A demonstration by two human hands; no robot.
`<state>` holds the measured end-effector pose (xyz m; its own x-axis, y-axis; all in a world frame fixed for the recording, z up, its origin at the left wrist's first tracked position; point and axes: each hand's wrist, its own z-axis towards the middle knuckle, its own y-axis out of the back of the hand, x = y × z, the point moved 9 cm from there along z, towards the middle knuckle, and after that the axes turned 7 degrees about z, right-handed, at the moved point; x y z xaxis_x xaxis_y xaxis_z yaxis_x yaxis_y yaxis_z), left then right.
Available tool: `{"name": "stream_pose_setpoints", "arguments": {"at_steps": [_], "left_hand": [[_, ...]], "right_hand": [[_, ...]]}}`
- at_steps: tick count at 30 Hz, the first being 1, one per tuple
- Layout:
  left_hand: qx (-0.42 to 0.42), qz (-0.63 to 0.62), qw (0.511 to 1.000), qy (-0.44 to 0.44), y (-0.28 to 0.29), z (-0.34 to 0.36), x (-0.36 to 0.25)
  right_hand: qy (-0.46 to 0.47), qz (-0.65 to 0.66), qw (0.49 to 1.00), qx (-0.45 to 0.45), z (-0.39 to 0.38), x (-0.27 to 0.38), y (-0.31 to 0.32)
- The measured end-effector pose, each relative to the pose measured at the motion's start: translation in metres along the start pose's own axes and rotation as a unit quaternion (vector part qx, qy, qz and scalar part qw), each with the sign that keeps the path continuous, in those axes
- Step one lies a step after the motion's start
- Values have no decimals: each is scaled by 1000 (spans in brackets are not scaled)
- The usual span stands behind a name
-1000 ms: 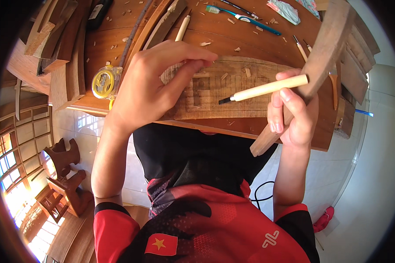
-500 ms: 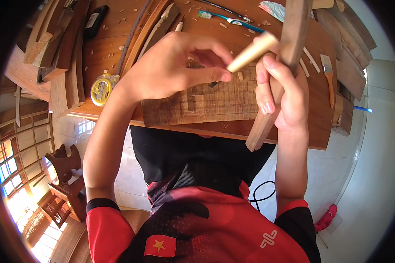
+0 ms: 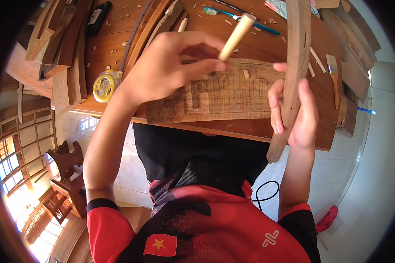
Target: The person uses a wooden mallet to repeatedly strike a small cylindrical wooden dowel held against a wooden workbench. The person rotates the dowel and adjusts their grip to shape different sides of the object throughout the clip.
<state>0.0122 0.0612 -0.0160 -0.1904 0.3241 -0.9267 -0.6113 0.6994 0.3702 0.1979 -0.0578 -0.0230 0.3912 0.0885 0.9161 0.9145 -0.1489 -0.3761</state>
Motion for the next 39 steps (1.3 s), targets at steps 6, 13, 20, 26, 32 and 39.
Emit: {"name": "stream_pose_setpoints", "arguments": {"at_steps": [6,13,20,26,32,39], "left_hand": [[116,29,990,-72,-24,25,-14],[176,70,979,-72,-29,30,-19],[178,64,979,-78,-29,25,-14],[170,89,976,-105,-25,24,-18],[162,80,979,-89,-23,24,-11],[168,52,982,-74,-25,23,-12]], "right_hand": [[0,-20,997,-70,-35,3,28],[-18,-70,994,-84,-62,-1,35],[-46,-109,991,-61,-73,-12,34],[-61,-121,989,-64,-77,-13,32],[-70,-128,988,-58,-80,-14,28],[-81,-124,988,-48,-81,-18,25]]}}
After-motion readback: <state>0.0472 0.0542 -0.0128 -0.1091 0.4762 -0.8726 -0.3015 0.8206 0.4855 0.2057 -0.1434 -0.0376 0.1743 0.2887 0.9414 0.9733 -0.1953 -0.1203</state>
